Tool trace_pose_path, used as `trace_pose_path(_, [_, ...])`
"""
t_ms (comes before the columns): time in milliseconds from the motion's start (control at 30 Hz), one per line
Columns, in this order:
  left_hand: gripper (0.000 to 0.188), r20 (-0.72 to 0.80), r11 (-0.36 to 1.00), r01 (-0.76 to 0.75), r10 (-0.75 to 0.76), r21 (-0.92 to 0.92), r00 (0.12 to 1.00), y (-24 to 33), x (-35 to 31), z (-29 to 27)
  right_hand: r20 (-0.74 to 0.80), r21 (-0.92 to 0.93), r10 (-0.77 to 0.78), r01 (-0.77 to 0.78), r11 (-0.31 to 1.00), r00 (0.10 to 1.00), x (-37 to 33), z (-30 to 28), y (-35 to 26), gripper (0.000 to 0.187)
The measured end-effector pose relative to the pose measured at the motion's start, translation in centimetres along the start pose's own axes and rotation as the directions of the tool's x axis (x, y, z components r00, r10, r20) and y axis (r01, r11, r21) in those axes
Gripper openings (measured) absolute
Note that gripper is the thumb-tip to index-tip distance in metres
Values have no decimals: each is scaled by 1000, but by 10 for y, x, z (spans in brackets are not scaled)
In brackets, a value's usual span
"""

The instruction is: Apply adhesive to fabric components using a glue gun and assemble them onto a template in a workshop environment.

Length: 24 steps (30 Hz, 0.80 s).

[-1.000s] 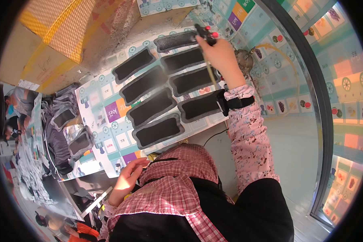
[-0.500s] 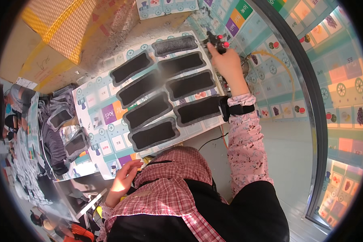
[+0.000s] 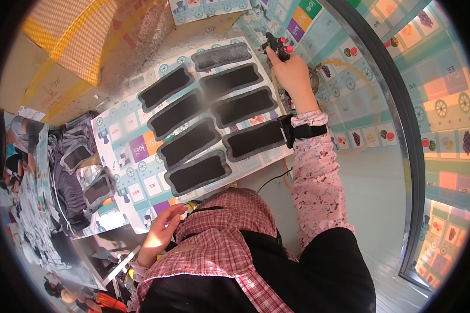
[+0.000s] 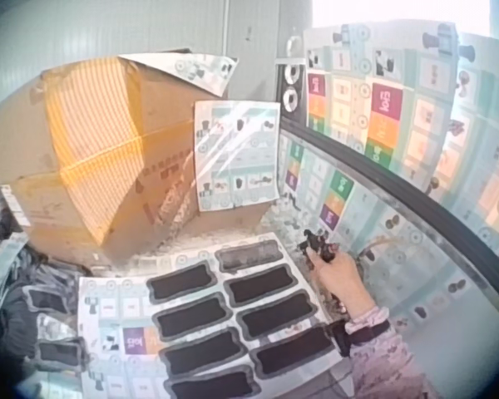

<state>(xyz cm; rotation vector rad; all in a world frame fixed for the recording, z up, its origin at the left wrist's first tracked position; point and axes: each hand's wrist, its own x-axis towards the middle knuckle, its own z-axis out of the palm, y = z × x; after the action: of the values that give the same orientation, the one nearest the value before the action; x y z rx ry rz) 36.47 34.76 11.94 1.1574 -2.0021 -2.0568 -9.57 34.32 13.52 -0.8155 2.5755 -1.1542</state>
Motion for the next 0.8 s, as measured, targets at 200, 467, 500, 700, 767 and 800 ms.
trace_pose_path(200, [31,-48,998,46,-47,-33,998,-9,-1,-1,205,299,-57,-8,954,977,-57,5,-26,45])
trace_pose_path(467, [31,4,1000,17,-17,-8,1000,-4,2,-6,169,126,15,-36,991,986,-73,-9,-5,44])
trace_pose_path(500, [31,-10,1000,9,-9,4,1000,-5,1,-5,120,124,23,-38,992,992,-71,-11,-1,41])
trace_pose_path(700, [32,54,999,-27,27,16,998,-2,5,2,210,265,10,-67,962,978,-98,7,-19,46])
trace_pose_path(767, [32,49,1000,-4,3,21,999,0,6,2,230,255,-23,-38,966,973,-106,24,-24,46])
trace_pose_path(800, [32,48,1000,14,-16,23,999,1,6,1,243,241,-56,-5,970,968,-107,28,-24,46])
